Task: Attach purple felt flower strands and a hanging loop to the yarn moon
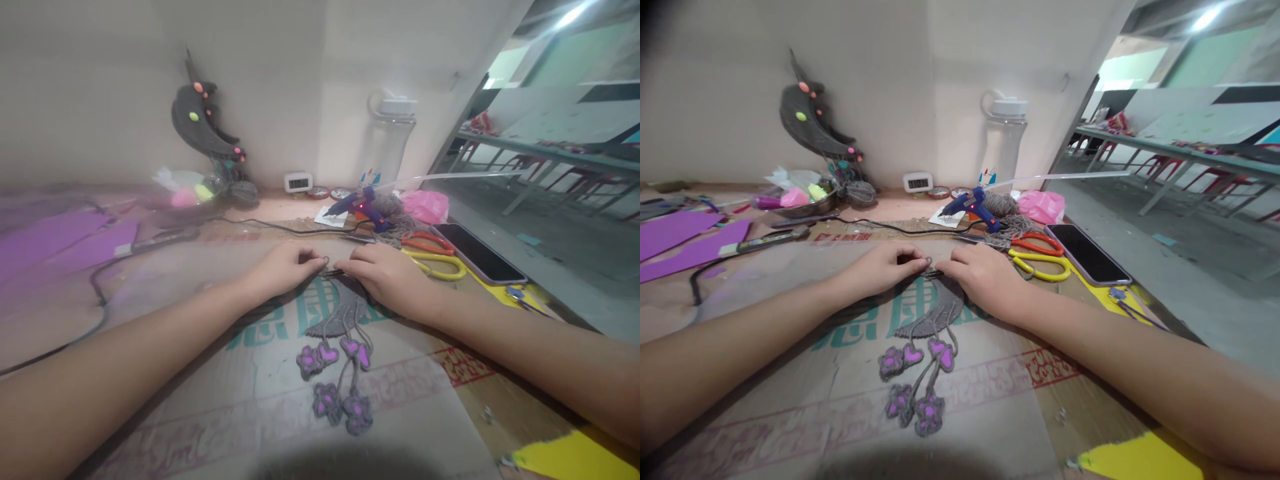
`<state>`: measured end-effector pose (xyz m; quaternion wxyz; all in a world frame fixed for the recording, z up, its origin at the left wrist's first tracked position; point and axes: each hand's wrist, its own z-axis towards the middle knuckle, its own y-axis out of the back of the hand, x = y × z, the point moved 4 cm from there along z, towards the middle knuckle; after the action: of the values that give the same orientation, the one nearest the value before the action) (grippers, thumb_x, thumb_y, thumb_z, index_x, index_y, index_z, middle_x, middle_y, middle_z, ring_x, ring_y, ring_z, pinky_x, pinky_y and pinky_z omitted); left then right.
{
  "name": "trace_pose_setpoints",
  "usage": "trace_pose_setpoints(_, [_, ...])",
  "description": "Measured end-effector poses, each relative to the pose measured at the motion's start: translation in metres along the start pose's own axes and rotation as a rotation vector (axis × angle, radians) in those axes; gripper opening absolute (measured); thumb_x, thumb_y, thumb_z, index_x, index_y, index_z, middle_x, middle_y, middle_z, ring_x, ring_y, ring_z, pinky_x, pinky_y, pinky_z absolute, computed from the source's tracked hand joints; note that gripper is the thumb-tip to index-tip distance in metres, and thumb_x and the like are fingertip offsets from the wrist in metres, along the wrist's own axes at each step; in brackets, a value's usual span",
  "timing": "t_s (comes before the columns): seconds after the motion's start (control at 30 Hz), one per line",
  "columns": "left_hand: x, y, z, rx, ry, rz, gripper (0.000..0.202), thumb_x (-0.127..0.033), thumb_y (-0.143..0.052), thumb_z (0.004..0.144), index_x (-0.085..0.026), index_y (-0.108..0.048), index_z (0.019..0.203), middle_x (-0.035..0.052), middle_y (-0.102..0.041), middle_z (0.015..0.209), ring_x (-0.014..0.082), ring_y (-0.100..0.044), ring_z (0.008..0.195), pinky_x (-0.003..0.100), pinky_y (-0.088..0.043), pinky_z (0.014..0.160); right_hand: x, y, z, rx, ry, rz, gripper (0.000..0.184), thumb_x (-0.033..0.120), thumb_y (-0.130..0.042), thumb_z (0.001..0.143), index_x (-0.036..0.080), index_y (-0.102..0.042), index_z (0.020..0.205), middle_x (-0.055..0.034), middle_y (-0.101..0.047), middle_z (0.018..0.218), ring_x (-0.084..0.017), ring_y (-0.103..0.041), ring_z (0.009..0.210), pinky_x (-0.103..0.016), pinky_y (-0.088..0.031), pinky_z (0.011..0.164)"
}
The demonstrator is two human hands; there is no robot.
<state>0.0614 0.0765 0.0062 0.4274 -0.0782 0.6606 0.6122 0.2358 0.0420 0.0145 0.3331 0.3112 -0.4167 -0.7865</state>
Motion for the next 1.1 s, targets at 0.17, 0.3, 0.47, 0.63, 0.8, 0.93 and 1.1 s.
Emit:
trace_pose_setpoints(0.17, [-0.001, 0.001, 0.001, -0.005, -0.007, 0.044, 0.032, -0.039, -0.05, 0.086, -0.015, -0.071, 0.083, 0.003, -0.071, 0.077, 0.0176, -0.06, 0.072, 0.026, -0.04, 0.065, 0.0, 0.001, -0.001, -0.002, 0.011, -0.004, 0.027, 0.016, -0.044, 0.096, 0.019, -0.067, 0.11, -0.0037, -0.06, 0.076, -0.017, -0.049, 0.071, -0.03, -0.032, 0.065])
trace_pose_setpoints(0.3, [0.001, 0.0, 0.001, -0.011, -0.023, 0.056, 0.032, -0.039, -0.049, 0.087, -0.015, -0.071, 0.083, 0.0031, -0.071, 0.077, 0.0175, -0.06, 0.072, 0.026, -0.04, 0.066, 0.001, 0.006, -0.001, -0.052, 0.019, -0.019, 0.028, 0.014, -0.044, 0.094, 0.017, -0.066, 0.111, -0.005, -0.063, 0.08, -0.018, -0.05, 0.072, -0.03, -0.032, 0.065])
trace_pose_setpoints(0.47, [0.001, 0.0, 0.001, -0.021, -0.035, 0.087, 0.033, -0.038, -0.048, 0.087, -0.015, -0.072, 0.083, 0.0036, -0.072, 0.077, 0.0185, -0.062, 0.073, 0.027, -0.042, 0.068, 0.0, 0.009, 0.0, -0.084, 0.01, -0.041, 0.027, 0.012, -0.044, 0.093, 0.015, -0.068, 0.106, -0.0053, -0.063, 0.076, -0.018, -0.051, 0.071, -0.03, -0.033, 0.064])
trace_pose_setpoints(0.63, [0.003, 0.009, 0.0, -0.1, 0.019, 0.068, 0.037, -0.034, -0.047, 0.088, -0.017, -0.067, 0.113, 0.0056, -0.073, 0.096, 0.02, -0.064, 0.084, 0.029, -0.045, 0.074, 0.001, 0.007, 0.0, -0.061, 0.014, -0.026, 0.027, 0.012, -0.044, 0.093, 0.015, -0.068, 0.107, -0.0057, -0.065, 0.078, -0.018, -0.053, 0.071, -0.03, -0.035, 0.064])
trace_pose_setpoints(0.8, [-0.001, 0.018, -0.004, 0.002, 0.003, 0.141, 0.026, -0.037, -0.056, 0.082, -0.02, -0.072, 0.093, 0.0027, -0.074, 0.087, 0.0197, -0.065, 0.077, 0.028, -0.046, 0.068, -0.003, 0.009, -0.002, -0.063, -0.091, 0.031, 0.025, 0.016, -0.045, 0.094, 0.014, -0.068, 0.103, -0.0073, -0.067, 0.081, -0.02, -0.058, 0.076, -0.03, -0.041, 0.067])
trace_pose_setpoints(0.93, [-0.009, 0.016, -0.011, 0.004, -0.142, 0.318, 0.019, -0.033, -0.058, 0.082, -0.022, -0.074, 0.086, 0.003, -0.073, 0.086, 0.0209, -0.064, 0.081, 0.03, -0.045, 0.073, -0.015, 0.004, -0.004, -0.039, -0.284, 0.162, 0.025, 0.019, -0.046, 0.094, 0.014, -0.064, 0.111, -0.0089, -0.07, 0.095, -0.021, -0.063, 0.086, -0.032, -0.047, 0.076])
trace_pose_setpoints(1.1, [-0.015, 0.009, -0.015, -0.073, -0.216, 0.425, 0.018, -0.027, -0.056, 0.083, -0.022, -0.074, 0.084, 0.0045, -0.072, 0.085, 0.021, -0.062, 0.08, 0.032, -0.044, 0.075, -0.029, -0.001, -0.006, -0.043, -0.439, 0.262, 0.031, 0.02, -0.053, 0.09, 0.015, -0.056, 0.121, -0.0087, -0.067, 0.098, -0.021, -0.062, 0.088, -0.034, -0.049, 0.078])
